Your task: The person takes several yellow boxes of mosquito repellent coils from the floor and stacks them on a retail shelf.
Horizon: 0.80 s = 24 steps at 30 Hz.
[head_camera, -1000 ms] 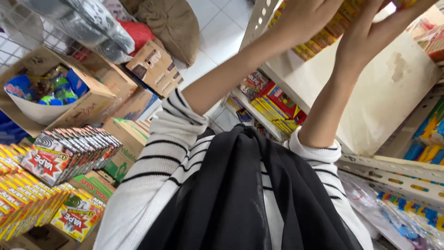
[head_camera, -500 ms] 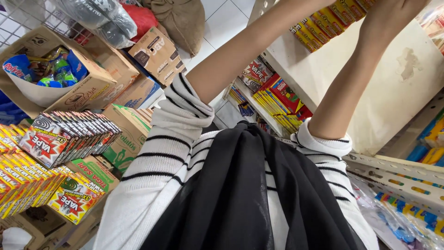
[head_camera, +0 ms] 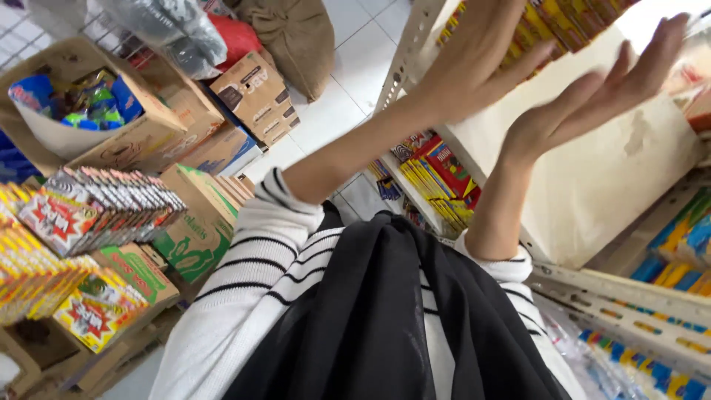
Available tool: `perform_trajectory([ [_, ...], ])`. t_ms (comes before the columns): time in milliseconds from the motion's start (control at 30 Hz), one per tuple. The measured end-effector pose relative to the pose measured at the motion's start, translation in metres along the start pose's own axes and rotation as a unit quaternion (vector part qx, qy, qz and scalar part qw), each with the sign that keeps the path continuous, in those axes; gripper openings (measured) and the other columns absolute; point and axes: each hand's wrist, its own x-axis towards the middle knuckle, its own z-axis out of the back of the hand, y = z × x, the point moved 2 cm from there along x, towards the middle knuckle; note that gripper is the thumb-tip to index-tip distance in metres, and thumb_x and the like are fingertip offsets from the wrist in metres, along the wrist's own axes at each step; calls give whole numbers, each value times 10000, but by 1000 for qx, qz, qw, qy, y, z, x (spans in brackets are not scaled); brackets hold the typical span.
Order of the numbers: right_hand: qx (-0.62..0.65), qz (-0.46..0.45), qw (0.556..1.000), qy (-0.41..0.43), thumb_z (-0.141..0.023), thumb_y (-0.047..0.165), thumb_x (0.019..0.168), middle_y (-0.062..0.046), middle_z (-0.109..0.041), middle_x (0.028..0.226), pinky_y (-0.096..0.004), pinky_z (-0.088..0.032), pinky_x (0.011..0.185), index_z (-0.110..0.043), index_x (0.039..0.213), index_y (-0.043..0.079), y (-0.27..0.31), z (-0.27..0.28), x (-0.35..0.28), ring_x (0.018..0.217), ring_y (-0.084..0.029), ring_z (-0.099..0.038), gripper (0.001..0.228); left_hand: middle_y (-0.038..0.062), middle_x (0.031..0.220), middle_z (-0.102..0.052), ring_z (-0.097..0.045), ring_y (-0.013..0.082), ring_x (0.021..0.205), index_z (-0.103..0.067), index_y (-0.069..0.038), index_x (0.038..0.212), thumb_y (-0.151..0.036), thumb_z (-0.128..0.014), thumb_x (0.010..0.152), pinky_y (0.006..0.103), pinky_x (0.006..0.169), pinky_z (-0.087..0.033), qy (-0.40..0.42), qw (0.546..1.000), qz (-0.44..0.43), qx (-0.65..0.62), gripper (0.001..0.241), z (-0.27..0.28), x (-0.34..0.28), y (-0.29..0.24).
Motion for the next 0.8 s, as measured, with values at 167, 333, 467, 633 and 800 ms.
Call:
perform_trajectory([
  [167,116,23,991,66,-483,291,1126,-134,-497,1468,-430,-437,1118,-423,1444,110,43,-34,-62,1341,-264,-523,370,132,1626,-376,-391,257,1530,-235,-63,1647,-216,-569,1136,395,1304,-302,38,980,72,-182,630,65,-80,-3],
  [333,191,14,958,213,-491,38,1036,-182,-590,1307,-452,-527,1061,-516,1333,30,65,-72,-123,1246,-287,-592,298,114,1384,-653,-648,218,1309,-463,-89,1520,-142,-546,1091,361,1130,-497,7,941,278,-195,441,117,-176,23],
  [467,184,-32,906,379,-537,-15,1028,-162,-669,1172,-382,-535,981,-613,1224,-2,93,-114,-157,1099,-246,-665,211,104,1211,-716,-691,217,1191,-582,-60,1381,-130,-566,1075,353,1026,-529,-51,914,389,-102,314,172,-267,36],
  [633,185,-3,819,543,-627,16,1023,-92,-734,1069,-359,-527,892,-683,1157,38,161,-174,-212,1002,-245,-680,147,100,1163,-723,-695,203,1138,-622,-65,1327,-120,-560,1069,356,1010,-536,-169,857,486,-15,271,252,-389,21],
  [800,268,-13,709,652,-636,20,1024,-93,-737,1108,-373,-537,941,-669,1212,39,250,-223,-301,1034,-261,-690,192,104,1155,-711,-681,185,1039,-624,-44,1283,-120,-600,1042,324,925,-537,-287,803,521,35,253,323,-495,-16],
])
